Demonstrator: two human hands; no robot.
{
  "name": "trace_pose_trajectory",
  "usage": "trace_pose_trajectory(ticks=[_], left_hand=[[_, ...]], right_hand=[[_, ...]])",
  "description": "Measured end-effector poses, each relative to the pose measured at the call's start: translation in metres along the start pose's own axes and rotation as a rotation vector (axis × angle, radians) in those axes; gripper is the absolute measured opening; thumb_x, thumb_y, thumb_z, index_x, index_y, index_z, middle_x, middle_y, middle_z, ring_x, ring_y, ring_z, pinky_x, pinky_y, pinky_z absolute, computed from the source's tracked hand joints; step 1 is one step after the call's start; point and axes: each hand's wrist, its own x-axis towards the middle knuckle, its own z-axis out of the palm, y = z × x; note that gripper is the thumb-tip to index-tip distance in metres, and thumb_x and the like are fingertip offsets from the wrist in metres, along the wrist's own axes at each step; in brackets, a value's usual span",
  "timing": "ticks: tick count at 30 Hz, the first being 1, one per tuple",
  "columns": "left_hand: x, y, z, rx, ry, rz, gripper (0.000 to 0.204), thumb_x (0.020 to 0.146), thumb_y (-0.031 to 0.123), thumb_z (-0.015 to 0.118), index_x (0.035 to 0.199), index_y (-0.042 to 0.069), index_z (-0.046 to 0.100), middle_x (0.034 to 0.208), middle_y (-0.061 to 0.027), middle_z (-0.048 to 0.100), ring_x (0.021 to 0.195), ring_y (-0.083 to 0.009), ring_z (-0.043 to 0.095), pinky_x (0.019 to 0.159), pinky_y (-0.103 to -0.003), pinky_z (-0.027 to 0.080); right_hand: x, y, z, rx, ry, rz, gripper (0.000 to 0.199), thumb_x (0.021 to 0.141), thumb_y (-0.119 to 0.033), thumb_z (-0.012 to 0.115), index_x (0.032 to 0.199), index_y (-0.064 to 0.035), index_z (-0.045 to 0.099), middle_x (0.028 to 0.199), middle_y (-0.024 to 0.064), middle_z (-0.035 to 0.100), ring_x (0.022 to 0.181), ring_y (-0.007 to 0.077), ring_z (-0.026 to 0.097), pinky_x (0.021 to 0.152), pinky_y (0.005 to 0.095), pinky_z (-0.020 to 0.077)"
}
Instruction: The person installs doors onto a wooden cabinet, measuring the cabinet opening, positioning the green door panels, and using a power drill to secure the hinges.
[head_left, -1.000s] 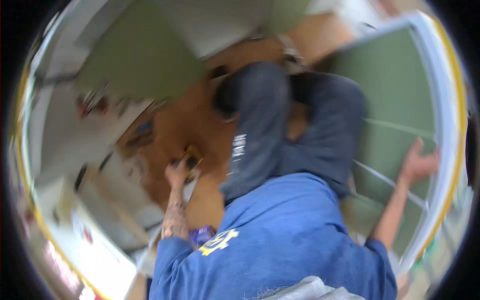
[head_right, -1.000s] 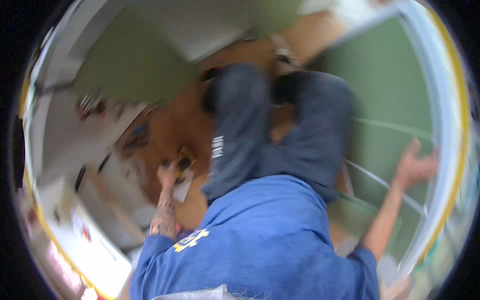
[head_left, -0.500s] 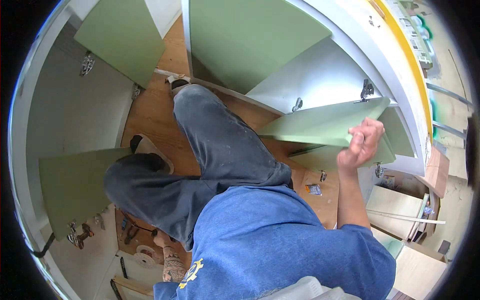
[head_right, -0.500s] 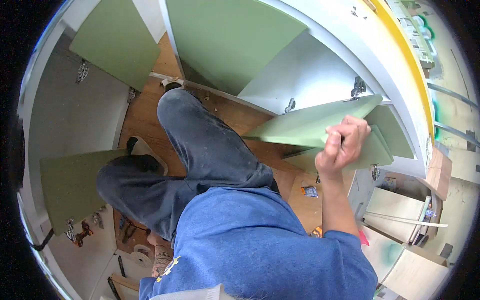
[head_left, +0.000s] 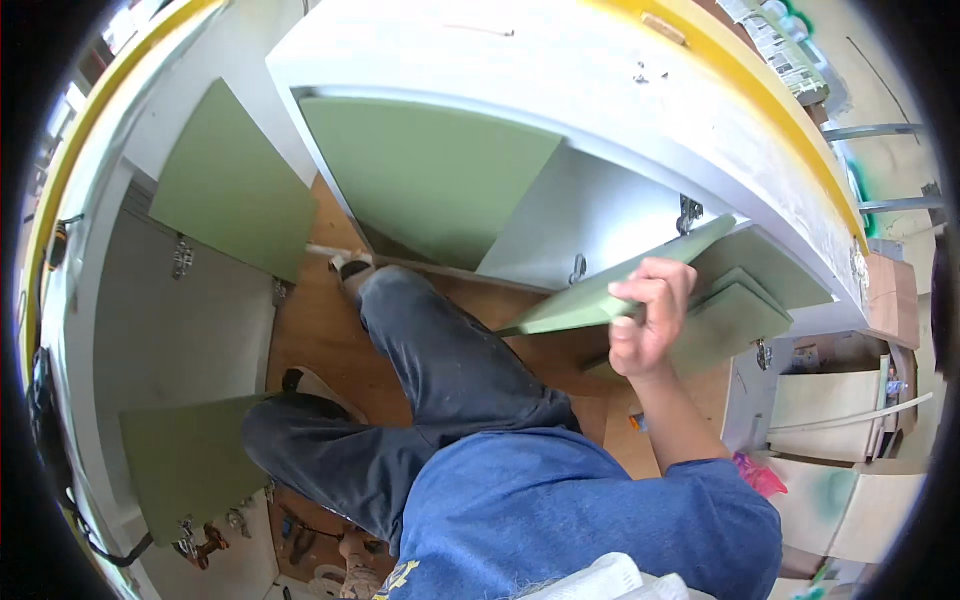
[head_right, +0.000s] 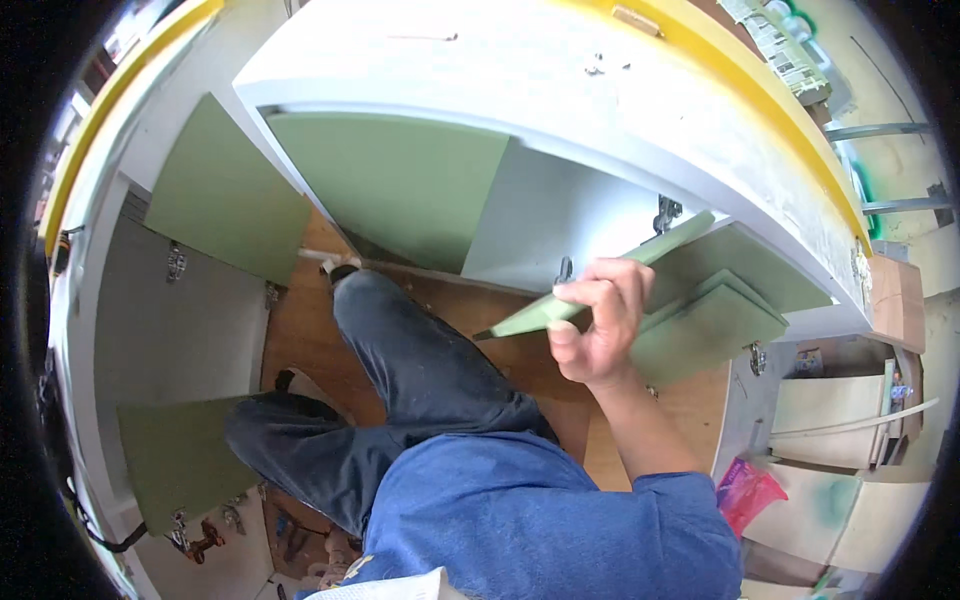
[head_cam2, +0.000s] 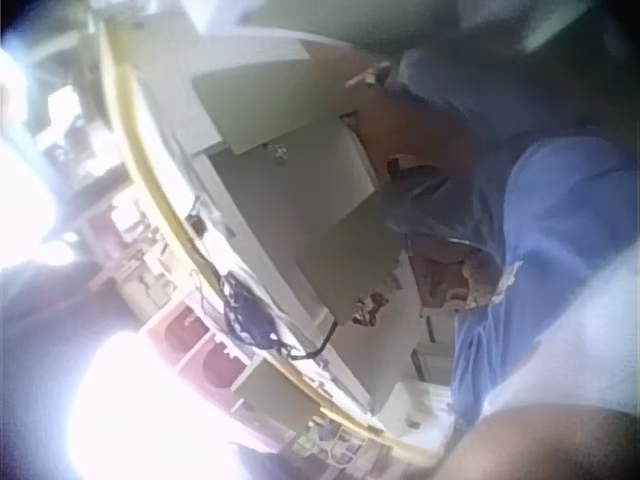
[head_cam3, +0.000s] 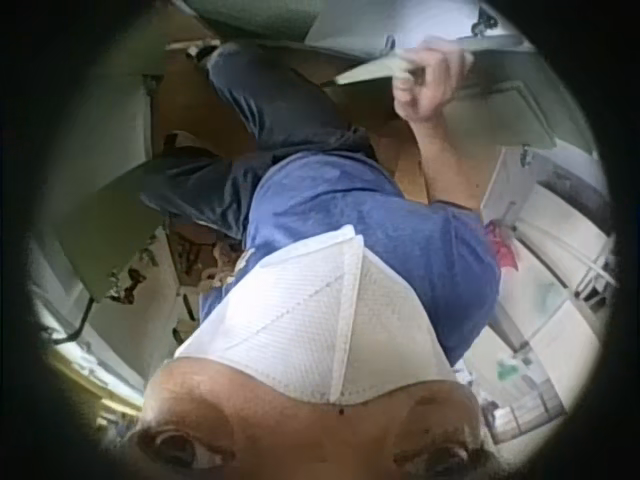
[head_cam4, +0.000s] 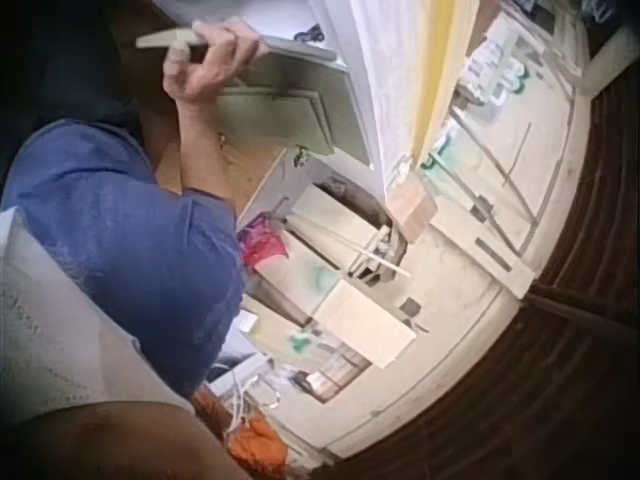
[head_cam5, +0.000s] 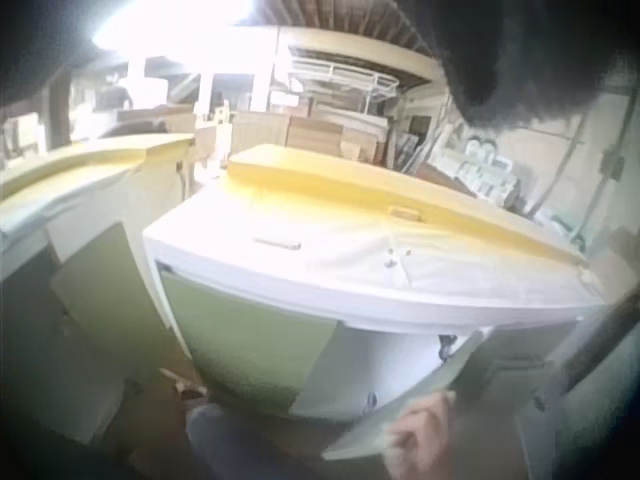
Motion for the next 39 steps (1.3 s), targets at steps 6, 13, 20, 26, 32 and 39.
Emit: trace_pose_trajectory(ticks=[6,13,20,26,32,39], left_hand=[[-0.010,-0.002,-0.009,0.283,-0.093,0.079,0.047,0.089,0.043,0.078,0.118,0.006,0.077,0.102,-0.0182,0.080,0.097,-0.0341,0.078,0.073,-0.046,0.060],[-0.021,0.038,-0.008,0.001,-0.009,-0.101,0.051,0.082,0.046,0.083,0.108,0.002,0.079,0.116,-0.0204,0.078,0.108,-0.0342,0.076,0.087,-0.043,0.061],[-0.022,0.010,0.018,-0.831,0.295,-0.259,0.063,0.078,0.042,0.087,0.119,-0.003,0.072,0.112,-0.0199,0.077,0.102,-0.0325,0.074,0.088,-0.044,0.058],[-0.022,0.062,-0.003,-0.585,0.230,-0.439,0.063,0.080,0.033,0.084,0.127,-0.006,0.068,0.130,-0.0301,0.069,0.124,-0.0429,0.067,0.100,-0.050,0.055],[-0.037,0.037,0.027,-0.635,0.450,-0.495,0.067,0.085,0.027,0.077,0.133,-0.014,0.054,0.128,-0.0383,0.062,0.118,-0.0549,0.062,0.105,-0.055,0.051],[-0.008,0.077,-0.049,-0.538,0.908,-0.593,0.074,0.094,0.026,0.076,0.149,-0.012,0.045,0.139,-0.0355,0.054,0.135,-0.0449,0.052,0.118,-0.049,0.038]], right_hand=[[0.047,-0.001,0.049,-0.086,0.010,0.012,0.031,0.087,-0.028,0.080,0.113,-0.0138,0.073,0.105,0.0088,0.057,0.103,0.0283,0.053,0.093,0.0435,0.0363],[0.070,0.001,0.075,-0.193,0.058,0.107,0.027,0.092,-0.025,0.075,0.118,-0.0186,0.074,0.111,0.0069,0.057,0.106,0.0295,0.049,0.095,0.0457,0.0337],[0.139,-0.028,0.080,-0.089,0.206,-0.201,0.032,0.091,-0.023,0.078,0.121,-0.0114,0.074,0.116,0.0106,0.062,0.116,0.0299,0.057,0.105,0.0483,0.0371],[0.257,0.058,0.116,-0.271,-0.238,-0.126,0.041,0.102,-0.034,0.068,0.130,-0.0034,0.073,0.125,0.0241,0.071,0.120,0.0413,0.065,0.108,0.0468,0.0481],[0.283,0.084,0.147,-0.135,-0.437,0.035,0.030,0.102,-0.023,0.069,0.115,0.0032,0.075,0.110,0.0225,0.076,0.104,0.0333,0.074,0.095,0.0414,0.0554],[0.269,-0.001,0.147,0.155,-0.120,0.102,0.020,0.103,-0.019,0.072,0.112,-0.0005,0.073,0.100,0.0076,0.074,0.094,0.0176,0.069,0.089,0.0325,0.0549]])
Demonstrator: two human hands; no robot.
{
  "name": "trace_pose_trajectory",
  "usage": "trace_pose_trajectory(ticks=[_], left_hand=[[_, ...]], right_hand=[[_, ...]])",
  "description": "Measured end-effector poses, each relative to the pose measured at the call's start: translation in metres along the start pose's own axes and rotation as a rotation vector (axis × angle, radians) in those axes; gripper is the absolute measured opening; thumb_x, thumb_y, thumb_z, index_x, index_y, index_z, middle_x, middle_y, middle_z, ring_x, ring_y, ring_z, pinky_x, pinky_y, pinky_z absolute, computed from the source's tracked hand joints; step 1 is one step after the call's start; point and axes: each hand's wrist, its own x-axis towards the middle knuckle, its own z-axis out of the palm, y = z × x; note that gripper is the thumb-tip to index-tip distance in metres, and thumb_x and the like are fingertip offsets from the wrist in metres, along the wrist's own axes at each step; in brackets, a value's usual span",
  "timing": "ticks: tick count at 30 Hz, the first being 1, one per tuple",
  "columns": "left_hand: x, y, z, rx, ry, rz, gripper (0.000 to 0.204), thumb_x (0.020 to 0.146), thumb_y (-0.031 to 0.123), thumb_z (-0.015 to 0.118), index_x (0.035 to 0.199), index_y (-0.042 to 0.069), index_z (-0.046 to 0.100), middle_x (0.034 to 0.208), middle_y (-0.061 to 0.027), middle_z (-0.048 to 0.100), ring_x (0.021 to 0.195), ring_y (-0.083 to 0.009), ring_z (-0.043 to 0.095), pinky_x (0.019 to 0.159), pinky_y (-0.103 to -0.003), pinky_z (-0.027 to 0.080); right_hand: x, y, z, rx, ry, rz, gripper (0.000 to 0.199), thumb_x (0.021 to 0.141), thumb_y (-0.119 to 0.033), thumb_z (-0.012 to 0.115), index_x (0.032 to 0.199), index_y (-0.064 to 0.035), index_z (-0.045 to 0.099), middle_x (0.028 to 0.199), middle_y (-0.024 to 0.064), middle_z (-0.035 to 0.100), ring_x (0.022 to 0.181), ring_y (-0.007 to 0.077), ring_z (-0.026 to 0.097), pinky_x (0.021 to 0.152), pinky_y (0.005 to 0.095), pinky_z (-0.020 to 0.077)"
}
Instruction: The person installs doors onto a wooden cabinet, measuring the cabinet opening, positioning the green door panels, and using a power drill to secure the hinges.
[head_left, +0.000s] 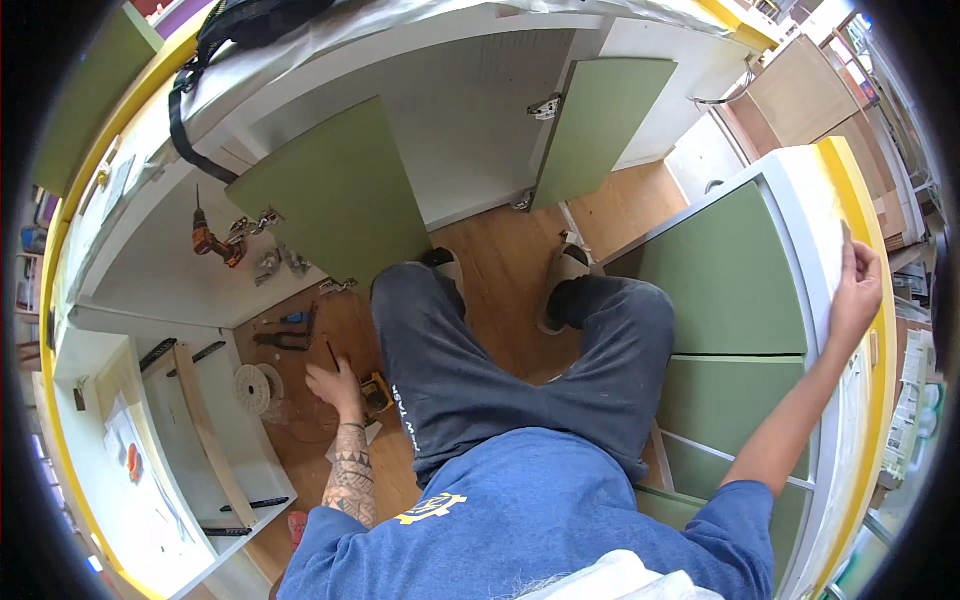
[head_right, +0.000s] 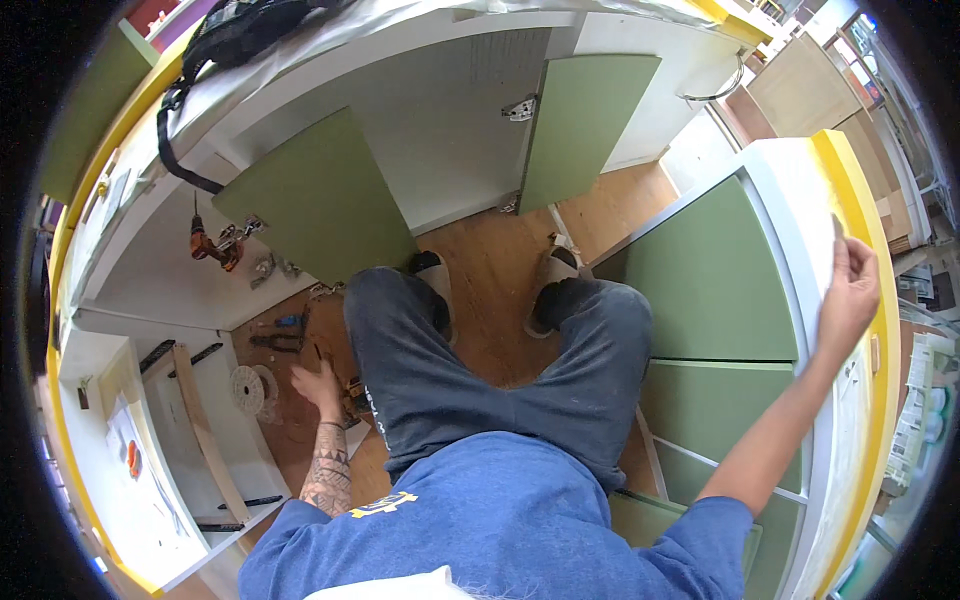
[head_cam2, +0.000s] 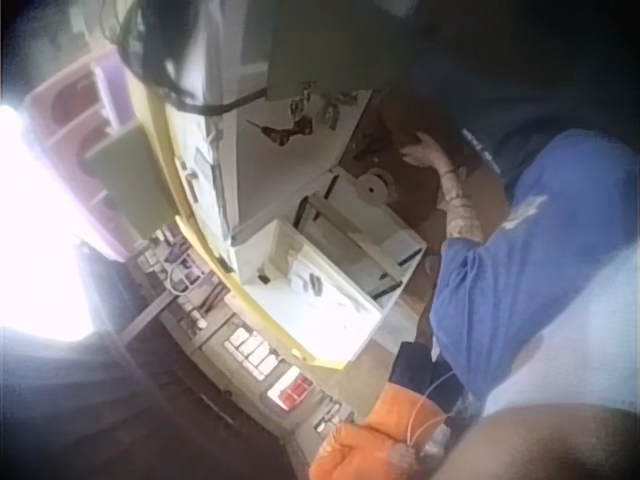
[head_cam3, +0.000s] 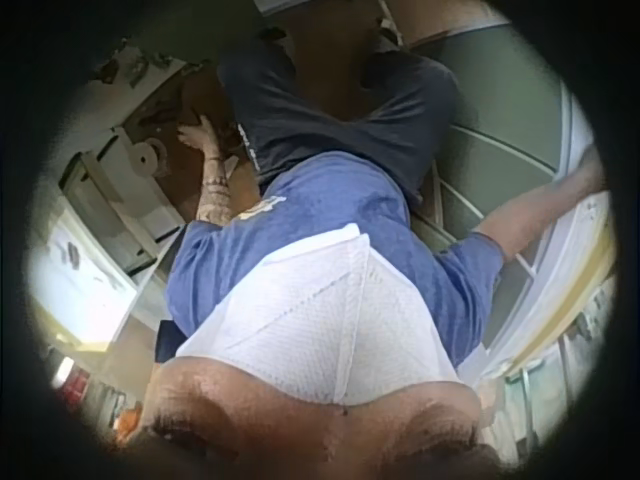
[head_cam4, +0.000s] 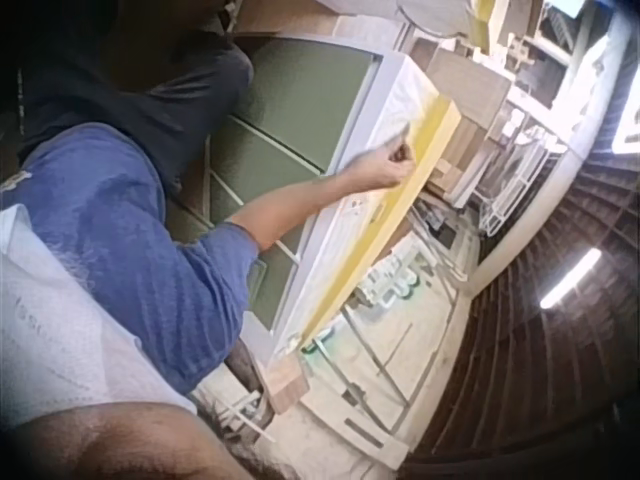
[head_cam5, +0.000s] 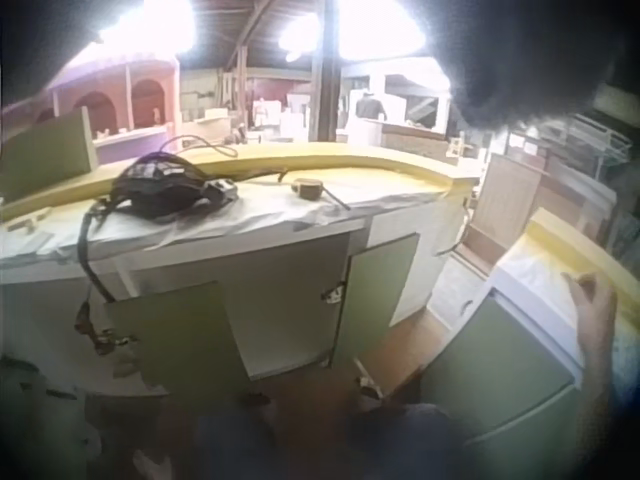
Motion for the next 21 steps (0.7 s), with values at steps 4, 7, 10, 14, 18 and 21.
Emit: trace_pose_trajectory(ticks=[4,7,10,14,18,21], left_hand=[[0.020,0.203,-0.109,-1.036,-0.323,0.368,0.051,0.099,0.012,0.073,0.145,-0.003,0.055,0.132,-0.0176,0.068,0.125,-0.0284,0.065,0.109,-0.039,0.051],[0.011,0.338,-0.158,-0.822,-0.524,0.892,0.047,0.098,0.010,0.074,0.143,0.005,0.061,0.134,-0.0127,0.067,0.123,-0.0240,0.066,0.104,-0.037,0.054],[0.005,0.417,-0.123,-0.714,-0.631,1.257,0.040,0.095,0.007,0.076,0.133,0.005,0.066,0.127,-0.0141,0.071,0.116,-0.0235,0.070,0.101,-0.038,0.056],[0.014,0.449,-0.064,-0.771,-0.805,1.063,0.036,0.096,0.007,0.074,0.130,0.003,0.065,0.116,-0.0150,0.075,0.108,-0.0258,0.073,0.097,-0.038,0.057],[0.001,0.456,-0.033,-0.845,-0.784,0.748,0.029,0.098,0.010,0.069,0.126,0.003,0.067,0.110,-0.0152,0.075,0.104,-0.0285,0.074,0.092,-0.039,0.057],[-0.005,0.467,-0.018,-0.884,-0.773,0.824,0.025,0.098,0.010,0.068,0.123,0.003,0.068,0.109,-0.0160,0.074,0.103,-0.0303,0.073,0.090,-0.041,0.057]], right_hand=[[-0.084,-0.164,0.095,0.385,-0.543,-0.076,0.014,0.104,-0.010,0.068,0.114,-0.0042,0.076,0.106,0.0068,0.076,0.101,0.0148,0.070,0.091,0.0314,0.0552],[-0.120,-0.213,0.186,0.550,-0.748,-0.413,0.014,0.093,-0.006,0.074,0.105,-0.0009,0.078,0.102,0.0156,0.078,0.095,0.0286,0.075,0.088,0.0378,0.0587],[-0.141,-0.243,0.254,0.694,-0.978,-0.366,0.015,0.092,-0.007,0.074,0.104,0.0010,0.077,0.102,0.0191,0.077,0.096,0.0320,0.075,0.088,0.0394,0.0588],[-0.132,-0.252,0.298,0.659,-1.021,-0.262,0.021,0.090,-0.004,0.075,0.110,0.0023,0.075,0.102,0.0188,0.077,0.094,0.0304,0.076,0.086,0.0392,0.0591],[-0.084,-0.249,0.333,0.602,-0.609,-0.289,0.039,0.085,-0.001,0.075,0.124,0.0022,0.067,0.117,0.0224,0.072,0.113,0.0392,0.068,0.100,0.0457,0.0538],[-0.031,-0.226,0.383,0.433,-0.352,-0.456,0.051,0.083,0.000,0.072,0.133,-0.0018,0.063,0.131,0.0228,0.064,0.126,0.0445,0.057,0.110,0.0504,0.0461]])
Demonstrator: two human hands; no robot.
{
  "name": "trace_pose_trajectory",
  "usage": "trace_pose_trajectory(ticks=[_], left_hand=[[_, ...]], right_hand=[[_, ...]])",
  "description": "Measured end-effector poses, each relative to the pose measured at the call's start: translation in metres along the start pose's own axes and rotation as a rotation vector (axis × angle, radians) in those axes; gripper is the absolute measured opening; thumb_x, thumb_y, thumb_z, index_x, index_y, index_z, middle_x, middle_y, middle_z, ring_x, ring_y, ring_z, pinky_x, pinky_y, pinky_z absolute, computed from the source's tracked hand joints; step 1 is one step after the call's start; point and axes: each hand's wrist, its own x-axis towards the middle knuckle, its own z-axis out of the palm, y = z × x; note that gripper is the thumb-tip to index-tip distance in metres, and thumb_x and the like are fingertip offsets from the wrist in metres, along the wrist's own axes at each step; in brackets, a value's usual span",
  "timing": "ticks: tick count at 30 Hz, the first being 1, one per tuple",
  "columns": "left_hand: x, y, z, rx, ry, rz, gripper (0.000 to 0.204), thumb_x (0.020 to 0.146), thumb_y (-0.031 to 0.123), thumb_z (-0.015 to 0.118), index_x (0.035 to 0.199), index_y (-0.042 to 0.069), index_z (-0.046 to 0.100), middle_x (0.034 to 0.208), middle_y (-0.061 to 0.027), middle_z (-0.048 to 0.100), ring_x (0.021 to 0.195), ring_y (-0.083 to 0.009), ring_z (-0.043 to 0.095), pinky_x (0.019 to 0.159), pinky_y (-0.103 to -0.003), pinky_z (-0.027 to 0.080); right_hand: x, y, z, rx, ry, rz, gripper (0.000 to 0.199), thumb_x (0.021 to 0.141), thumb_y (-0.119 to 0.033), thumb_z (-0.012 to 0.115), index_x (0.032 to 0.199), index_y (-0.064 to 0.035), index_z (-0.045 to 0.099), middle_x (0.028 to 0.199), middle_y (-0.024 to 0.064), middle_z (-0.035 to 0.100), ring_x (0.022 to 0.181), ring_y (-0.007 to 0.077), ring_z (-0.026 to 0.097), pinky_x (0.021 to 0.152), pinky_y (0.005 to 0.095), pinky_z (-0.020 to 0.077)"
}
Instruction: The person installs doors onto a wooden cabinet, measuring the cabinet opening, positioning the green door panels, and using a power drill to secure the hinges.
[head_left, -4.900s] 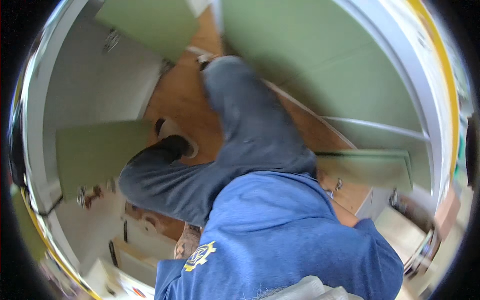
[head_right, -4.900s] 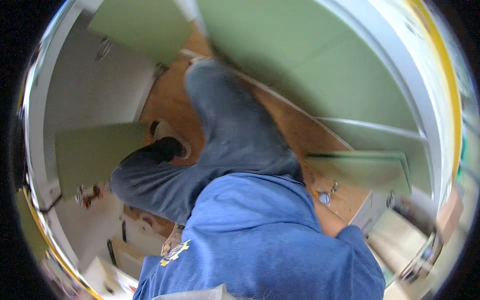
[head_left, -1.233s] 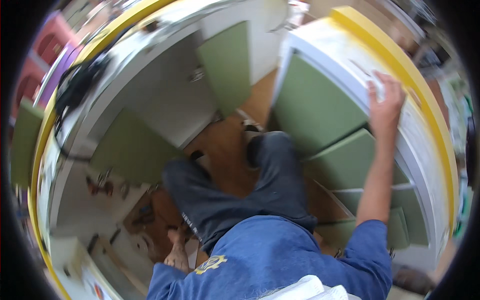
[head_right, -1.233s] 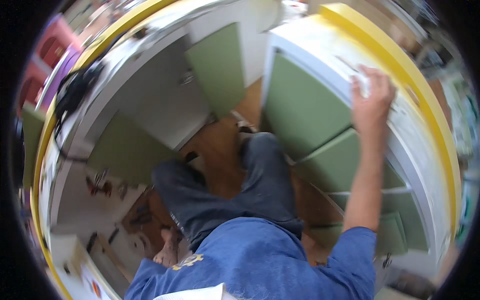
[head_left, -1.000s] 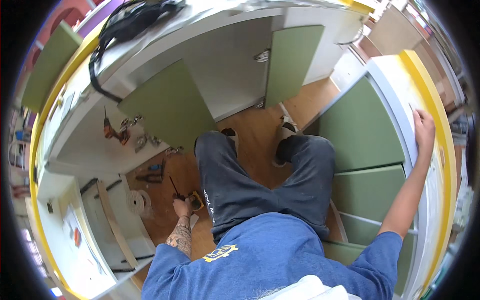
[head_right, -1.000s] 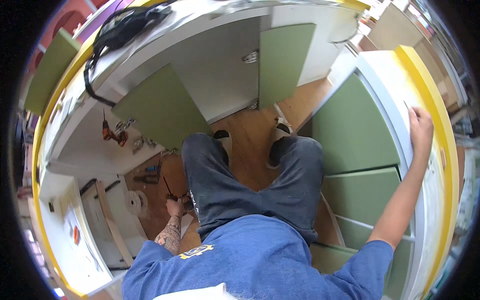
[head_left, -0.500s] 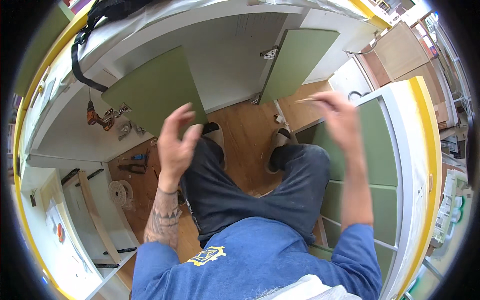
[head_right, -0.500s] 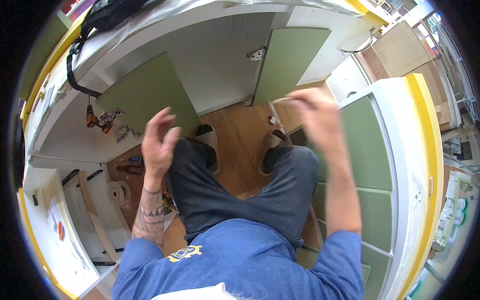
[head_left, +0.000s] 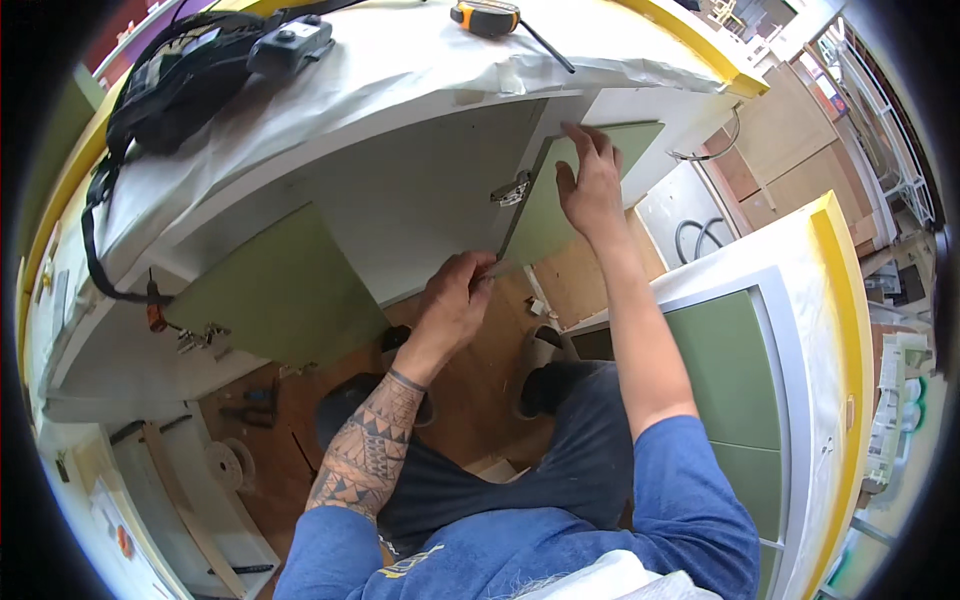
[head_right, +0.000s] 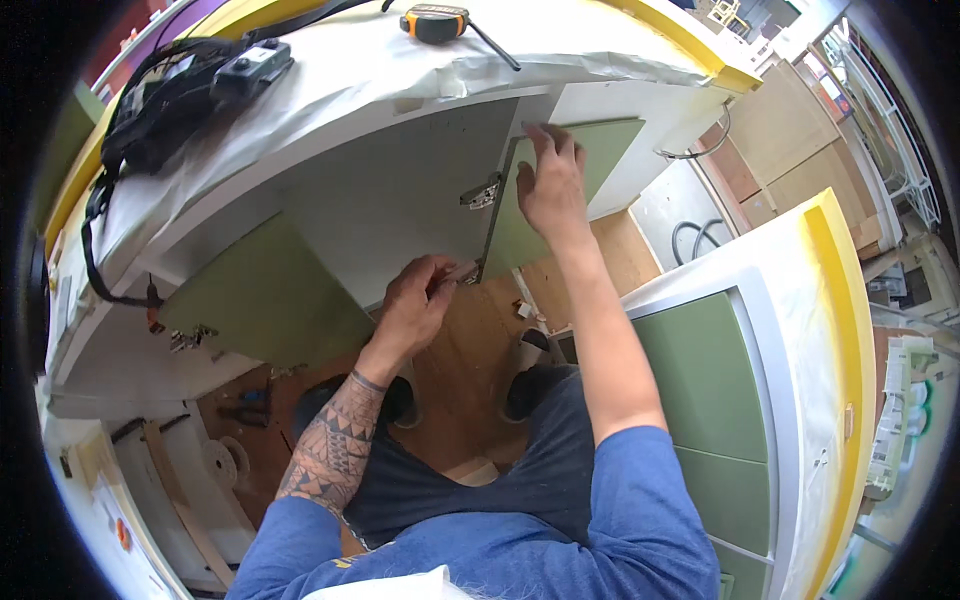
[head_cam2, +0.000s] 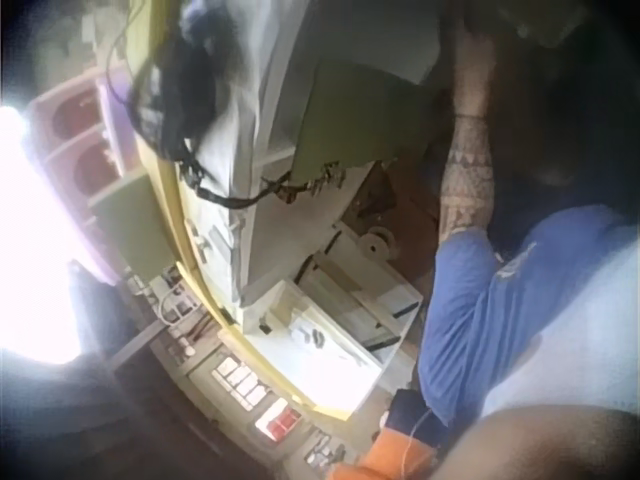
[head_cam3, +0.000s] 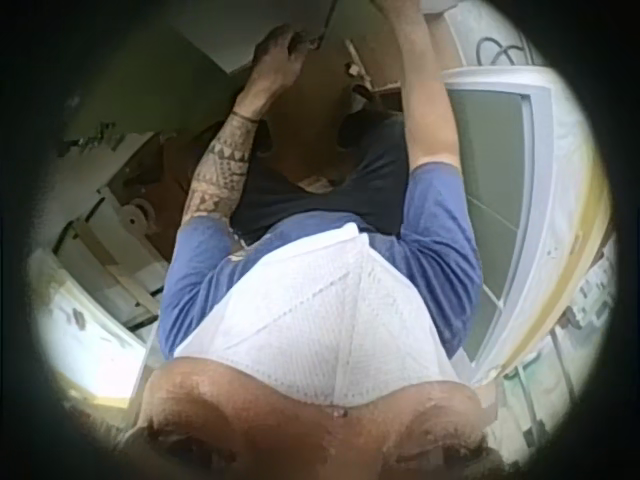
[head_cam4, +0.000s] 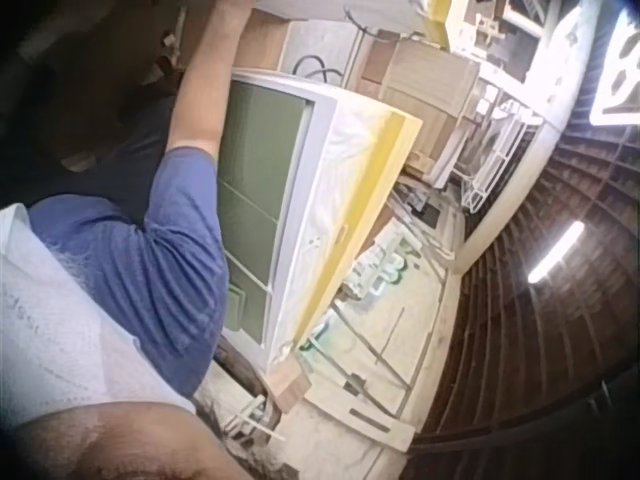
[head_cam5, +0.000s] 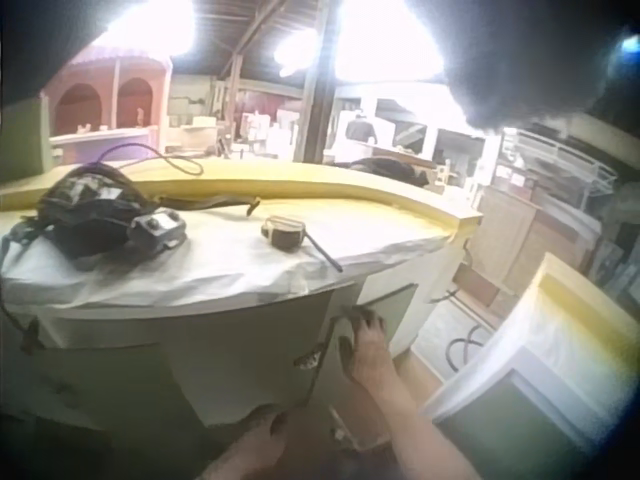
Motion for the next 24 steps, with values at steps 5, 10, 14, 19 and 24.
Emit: trace_pose_trajectory(ticks=[5,10,14,19,24], left_hand=[[0.006,-0.014,-0.002,0.106,-0.016,-0.028,0.018,0.100,0.009,0.062,0.116,0.001,0.065,0.106,-0.0216,0.069,0.100,-0.0431,0.067,0.084,-0.048,0.055],[0.012,-0.022,-0.014,0.181,0.079,-0.096,0.017,0.100,0.009,0.065,0.116,0.002,0.068,0.106,-0.0178,0.073,0.097,-0.0344,0.072,0.084,-0.043,0.057],[0.021,-0.064,-0.006,0.082,0.014,-0.236,0.017,0.096,0.008,0.072,0.111,0.001,0.069,0.104,-0.0178,0.077,0.097,-0.0319,0.076,0.085,-0.041,0.059],[0.049,-0.198,0.019,0.188,-0.034,-0.281,0.025,0.091,0.008,0.077,0.113,-0.001,0.070,0.103,-0.0164,0.078,0.096,-0.0279,0.077,0.087,-0.040,0.060],[0.086,-0.267,0.084,0.160,-0.017,-0.327,0.024,0.093,0.010,0.075,0.114,-0.001,0.071,0.103,-0.0168,0.078,0.097,-0.0292,0.077,0.085,-0.040,0.060]], right_hand=[[0.004,0.023,0.029,-0.312,-0.033,-0.041,0.054,0.077,0.003,0.069,0.130,-0.0054,0.063,0.140,0.0223,0.054,0.136,0.0484,0.043,0.116,0.0571,0.0382],[-0.054,0.045,-0.001,-0.223,-0.045,-0.003,0.047,0.074,0.010,0.064,0.119,-0.0048,0.061,0.141,0.0211,0.051,0.144,0.0496,0.035,0.123,0.0611,0.0291],[-0.083,0.028,-0.032,-0.239,-0.009,0.112,0.044,0.072,0.017,0.061,0.111,-0.0049,0.060,0.138,0.0191,0.052,0.147,0.0517,0.032,0.125,0.0635,0.0250],[-0.079,0.025,-0.027,-0.180,0.001,0.119,0.043,0.071,0.018,0.060,0.108,-0.0052,0.058,0.138,0.0189,0.052,0.149,0.0515,0.031,0.125,0.0622,0.0272],[-0.077,0.041,-0.039,-0.133,-0.014,0.120,0.043,0.069,0.021,0.054,0.103,-0.0048,0.057,0.137,0.0199,0.055,0.149,0.0531,0.033,0.124,0.0620,0.0269]])
